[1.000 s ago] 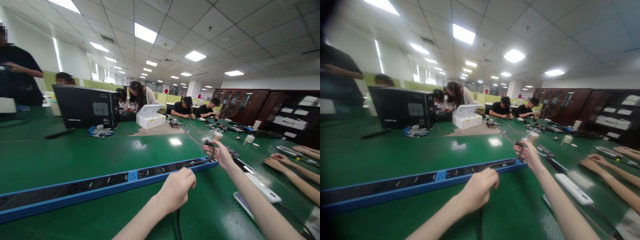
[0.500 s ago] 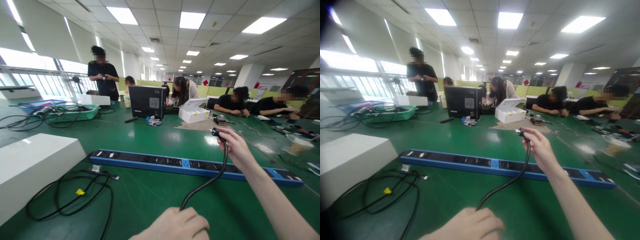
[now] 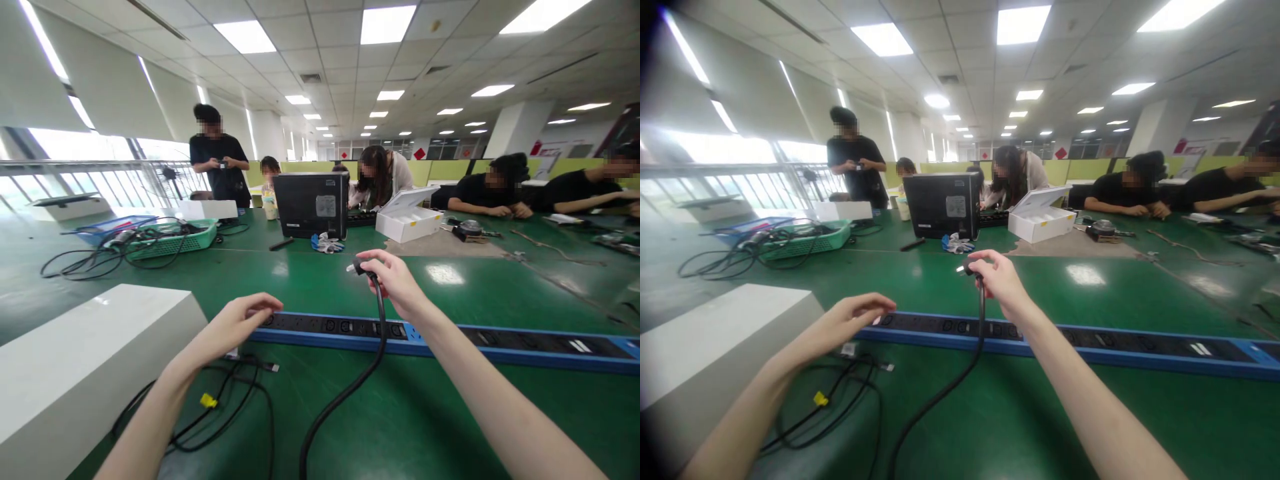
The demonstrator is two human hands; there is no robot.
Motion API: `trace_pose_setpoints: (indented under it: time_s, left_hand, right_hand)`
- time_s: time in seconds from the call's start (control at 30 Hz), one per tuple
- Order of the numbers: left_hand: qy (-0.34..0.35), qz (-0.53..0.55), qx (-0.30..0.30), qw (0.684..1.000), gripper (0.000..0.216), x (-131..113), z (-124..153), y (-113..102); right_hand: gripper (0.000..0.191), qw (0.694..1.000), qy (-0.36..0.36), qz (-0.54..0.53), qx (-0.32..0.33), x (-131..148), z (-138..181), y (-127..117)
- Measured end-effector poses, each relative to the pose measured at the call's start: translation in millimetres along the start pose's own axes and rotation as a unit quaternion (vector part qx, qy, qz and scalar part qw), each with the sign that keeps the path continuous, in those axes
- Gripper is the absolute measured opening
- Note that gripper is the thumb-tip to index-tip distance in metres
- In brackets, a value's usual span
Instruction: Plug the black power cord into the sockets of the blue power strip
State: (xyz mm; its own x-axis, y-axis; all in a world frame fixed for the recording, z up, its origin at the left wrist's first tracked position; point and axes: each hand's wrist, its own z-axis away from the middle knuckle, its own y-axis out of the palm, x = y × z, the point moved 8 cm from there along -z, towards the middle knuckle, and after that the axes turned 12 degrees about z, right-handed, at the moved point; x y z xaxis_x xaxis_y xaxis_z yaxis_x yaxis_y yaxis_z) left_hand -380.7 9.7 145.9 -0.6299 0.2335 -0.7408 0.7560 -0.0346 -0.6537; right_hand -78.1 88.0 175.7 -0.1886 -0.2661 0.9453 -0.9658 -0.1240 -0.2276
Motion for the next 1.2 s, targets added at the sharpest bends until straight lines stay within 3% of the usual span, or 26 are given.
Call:
trace_pose_setpoints:
  time_s: [0.07,0.1,0.17,0.27,0.47,0.67,0.93,1.2]
  left_hand:
    - [-0.029,-0.077,-0.152,0.985,0.031,47.1,-20.9,-15.1]
    - [-0.040,-0.106,-0.185,0.976,0.031,66.8,-27.4,-13.6]
    - [-0.028,-0.148,-0.192,0.970,0.031,93.9,-36.1,-1.4]
    - [0.006,-0.194,-0.170,0.966,0.028,114.1,-39.7,17.1]
    - [0.053,-0.199,-0.210,0.956,0.025,122.5,-34.6,22.5]
    - [0.058,-0.191,-0.219,0.955,0.024,123.3,-31.5,23.9]
    - [0.060,-0.193,-0.218,0.955,0.023,126.0,-31.2,24.2]
    - [0.055,-0.190,-0.216,0.956,0.023,127.7,-32.9,24.9]
  right_hand:
    - [0.036,1.000,0.002,0.012,0.028,-4.9,-1.6,28.7]
    - [0.036,0.999,0.001,0.020,0.039,-7.2,-2.0,41.2]
    - [0.036,0.998,-0.003,0.035,0.054,-11.8,-2.8,62.4]
    - [0.035,0.996,-0.006,0.049,0.074,-21.1,-4.7,91.0]
    - [0.031,0.975,-0.023,0.168,0.146,-48.2,-12.7,158.8]
    - [0.017,0.917,-0.087,0.381,0.080,-56.3,-26.5,205.0]
    - [0.018,0.850,-0.079,0.518,0.052,-57.2,-19.1,227.6]
    - [0.022,0.804,-0.090,0.586,0.051,-34.9,-14.6,240.2]
